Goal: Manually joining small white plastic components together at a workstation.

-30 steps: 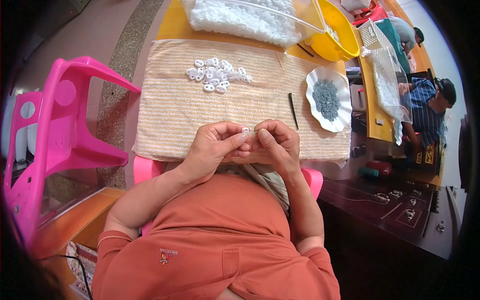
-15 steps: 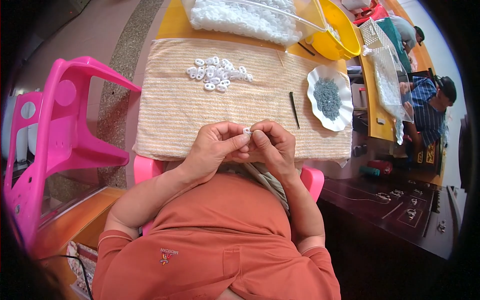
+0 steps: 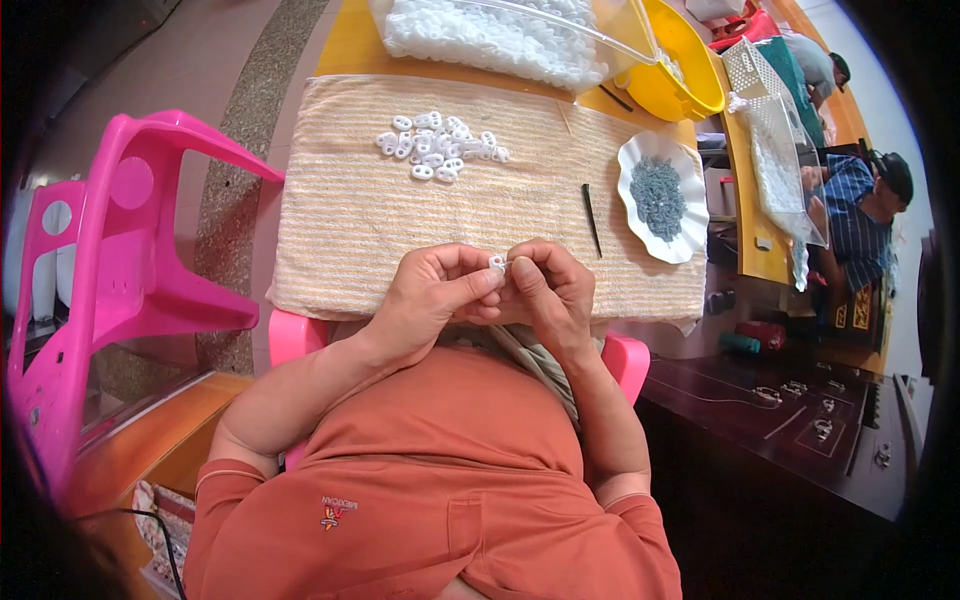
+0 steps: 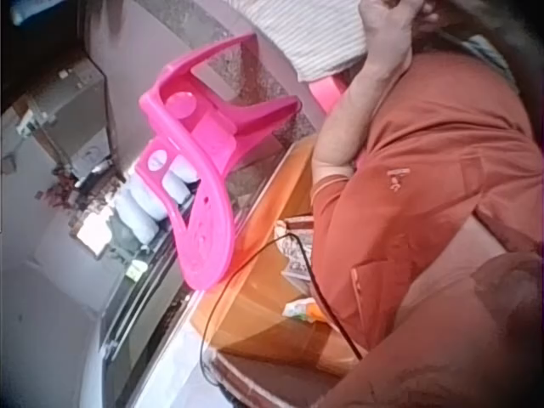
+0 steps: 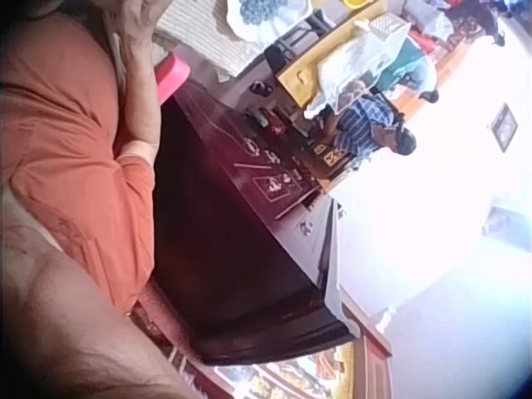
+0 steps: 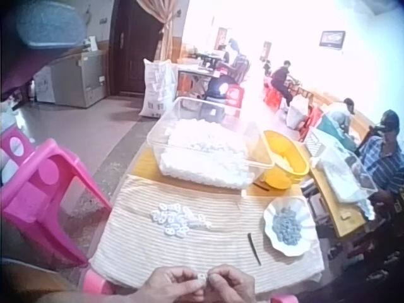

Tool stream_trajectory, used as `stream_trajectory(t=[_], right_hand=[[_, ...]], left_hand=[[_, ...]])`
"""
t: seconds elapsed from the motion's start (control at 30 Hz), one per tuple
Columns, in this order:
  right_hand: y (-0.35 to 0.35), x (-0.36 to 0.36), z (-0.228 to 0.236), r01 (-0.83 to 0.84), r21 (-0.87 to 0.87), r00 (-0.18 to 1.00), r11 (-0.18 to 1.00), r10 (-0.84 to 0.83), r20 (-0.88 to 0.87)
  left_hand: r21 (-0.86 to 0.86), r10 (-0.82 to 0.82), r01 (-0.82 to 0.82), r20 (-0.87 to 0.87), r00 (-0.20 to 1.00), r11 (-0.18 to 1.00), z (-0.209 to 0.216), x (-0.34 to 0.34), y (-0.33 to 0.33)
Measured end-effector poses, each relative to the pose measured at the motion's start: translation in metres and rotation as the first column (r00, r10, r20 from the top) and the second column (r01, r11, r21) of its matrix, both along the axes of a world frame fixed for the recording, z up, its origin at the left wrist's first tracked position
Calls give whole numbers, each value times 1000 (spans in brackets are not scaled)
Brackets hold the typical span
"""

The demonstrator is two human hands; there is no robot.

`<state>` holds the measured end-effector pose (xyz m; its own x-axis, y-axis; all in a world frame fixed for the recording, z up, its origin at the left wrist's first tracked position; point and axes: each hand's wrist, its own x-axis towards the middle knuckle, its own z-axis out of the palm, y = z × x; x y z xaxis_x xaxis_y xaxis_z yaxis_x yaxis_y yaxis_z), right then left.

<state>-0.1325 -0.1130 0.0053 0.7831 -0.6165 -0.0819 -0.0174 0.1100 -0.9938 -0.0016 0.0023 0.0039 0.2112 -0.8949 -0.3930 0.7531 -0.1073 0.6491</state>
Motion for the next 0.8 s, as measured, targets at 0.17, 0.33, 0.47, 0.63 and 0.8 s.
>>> stream_trajectory(t=[0.17,0.33,0.47,0.63,0.8], right_hand=[[-1,1,-2,-14,-45,1000,999,14,-9],[-2,1,-3,-30,-71,1000,997,29,-11],[-1,1,-2,-29,-76,999,997,28,-16],[-1,2,-1,-32,-125,999,992,29,-20],[-2,-1,-6,-25,-113,1000,993,25,-10]], left_hand=[[-7,1,-1,-4,1000,1000,-2,1,1],[-4,7,-7,-2,1000,1000,-1,0,0],[16,2,-2,1,1000,1000,1,1,0],[9,0,0,8,1000,1000,2,1,0],[14,-9,9,19,1000,1000,1,1,0]])
